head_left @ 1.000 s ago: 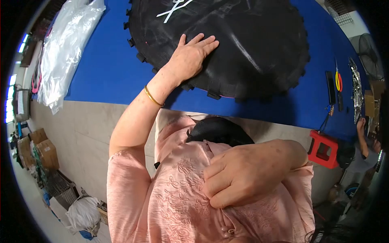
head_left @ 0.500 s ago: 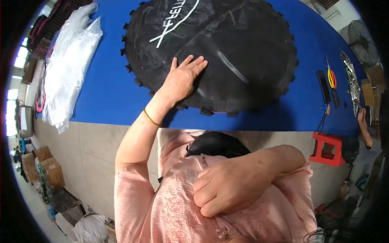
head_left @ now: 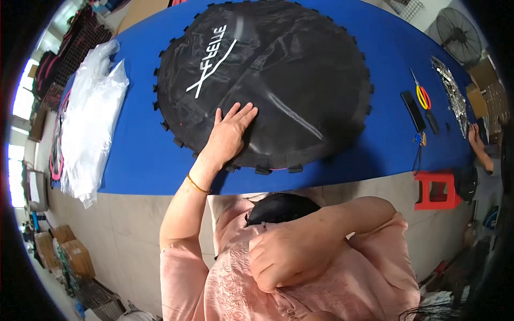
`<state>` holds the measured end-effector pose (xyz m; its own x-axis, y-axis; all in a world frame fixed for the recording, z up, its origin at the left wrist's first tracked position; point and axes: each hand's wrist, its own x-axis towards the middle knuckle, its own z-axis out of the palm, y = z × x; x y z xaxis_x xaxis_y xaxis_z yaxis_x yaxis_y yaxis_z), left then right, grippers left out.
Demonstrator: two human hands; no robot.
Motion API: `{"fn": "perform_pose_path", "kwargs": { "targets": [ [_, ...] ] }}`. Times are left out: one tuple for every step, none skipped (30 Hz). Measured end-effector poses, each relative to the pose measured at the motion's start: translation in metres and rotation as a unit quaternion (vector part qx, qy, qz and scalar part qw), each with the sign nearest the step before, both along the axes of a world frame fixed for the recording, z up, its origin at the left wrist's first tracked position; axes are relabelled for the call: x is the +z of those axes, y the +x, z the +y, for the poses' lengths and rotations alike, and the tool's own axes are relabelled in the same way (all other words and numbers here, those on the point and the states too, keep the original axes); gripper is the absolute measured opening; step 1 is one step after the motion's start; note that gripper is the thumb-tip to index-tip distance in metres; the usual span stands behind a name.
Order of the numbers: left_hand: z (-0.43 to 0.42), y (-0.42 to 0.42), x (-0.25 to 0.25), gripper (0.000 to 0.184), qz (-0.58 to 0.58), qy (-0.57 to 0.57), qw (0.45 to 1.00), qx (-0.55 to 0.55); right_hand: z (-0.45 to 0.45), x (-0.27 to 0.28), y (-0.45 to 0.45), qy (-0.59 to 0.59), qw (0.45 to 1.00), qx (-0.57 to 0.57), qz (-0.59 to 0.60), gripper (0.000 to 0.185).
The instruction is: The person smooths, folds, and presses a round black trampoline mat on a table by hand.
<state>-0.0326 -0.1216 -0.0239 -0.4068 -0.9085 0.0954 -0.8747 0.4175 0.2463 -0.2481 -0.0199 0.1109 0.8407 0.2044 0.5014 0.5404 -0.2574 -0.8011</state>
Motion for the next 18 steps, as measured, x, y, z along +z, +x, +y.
{"fn": "perform_pose_path", "kwargs": {
  "targets": [
    [0.000,0.000,0.000,0.078,0.010,0.002,1.000,0.000,0.000,0.000,0.001,-0.005,1.000,-0.007,-0.003,0.009],
    [-0.001,0.000,0.000,0.078,0.007,-0.002,1.000,-0.007,0.000,-0.001,0.001,0.027,1.000,-0.003,-0.005,0.009],
    [-0.001,0.000,0.000,0.079,0.008,0.002,1.000,-0.004,0.000,-0.001,0.001,0.059,0.998,0.002,-0.006,0.009],
    [0.000,0.000,0.000,0.081,0.010,0.007,1.000,-0.001,-0.003,0.001,-0.002,0.057,0.998,-0.005,-0.009,0.009],
    [0.000,0.000,0.001,0.083,0.014,0.007,1.000,-0.003,-0.008,0.005,-0.007,0.084,0.994,0.044,0.060,0.007],
    [0.000,0.000,0.002,0.083,0.013,0.005,1.000,-0.012,-0.011,0.007,-0.011,0.112,0.981,0.092,0.128,0.006],
    [0.000,0.000,0.002,0.083,0.009,0.007,1.000,-0.007,-0.012,0.006,-0.011,0.112,0.982,0.084,0.127,0.006],
    [0.001,0.000,0.003,0.084,0.007,0.008,1.000,-0.002,-0.013,0.003,-0.009,0.103,0.972,0.120,0.172,0.004],
    [0.001,0.000,0.001,0.083,0.015,0.008,1.000,-0.003,-0.015,0.002,-0.008,0.094,0.959,0.156,0.218,0.005],
    [0.001,0.000,0.003,0.083,0.015,0.007,1.000,-0.009,-0.016,0.005,-0.006,0.094,0.960,0.151,0.218,0.005],
    [0.002,-0.001,0.006,0.083,0.011,0.011,1.000,-0.006,-0.016,0.010,-0.004,0.082,0.963,0.142,0.212,0.005],
    [0.003,-0.001,0.009,0.083,0.006,0.014,1.000,-0.003,-0.017,0.013,-0.002,0.069,0.967,0.134,0.208,0.006],
    [0.003,-0.001,0.010,0.084,0.017,0.014,1.000,-0.004,-0.014,0.008,-0.001,0.102,0.976,0.115,0.156,0.004],
    [0.004,-0.002,0.010,0.084,0.017,0.015,1.000,-0.011,-0.012,0.007,0.000,0.104,0.976,0.109,0.155,0.004],
    [0.005,-0.003,0.011,0.084,0.017,0.018,1.000,-0.004,-0.011,0.007,0.002,0.100,0.976,0.099,0.168,0.003],
    [0.005,-0.003,0.012,0.084,0.016,0.020,1.000,0.003,-0.010,0.007,0.004,0.096,0.975,0.090,0.180,0.002],
    [0.004,-0.002,0.009,0.084,0.026,0.022,0.999,0.001,-0.008,0.003,0.006,0.089,0.982,0.082,0.148,0.001],
    [0.004,-0.002,0.010,0.084,0.024,0.021,0.999,-0.001,-0.008,-0.002,0.006,0.088,0.982,0.080,0.146,0.001]
  ]
}}
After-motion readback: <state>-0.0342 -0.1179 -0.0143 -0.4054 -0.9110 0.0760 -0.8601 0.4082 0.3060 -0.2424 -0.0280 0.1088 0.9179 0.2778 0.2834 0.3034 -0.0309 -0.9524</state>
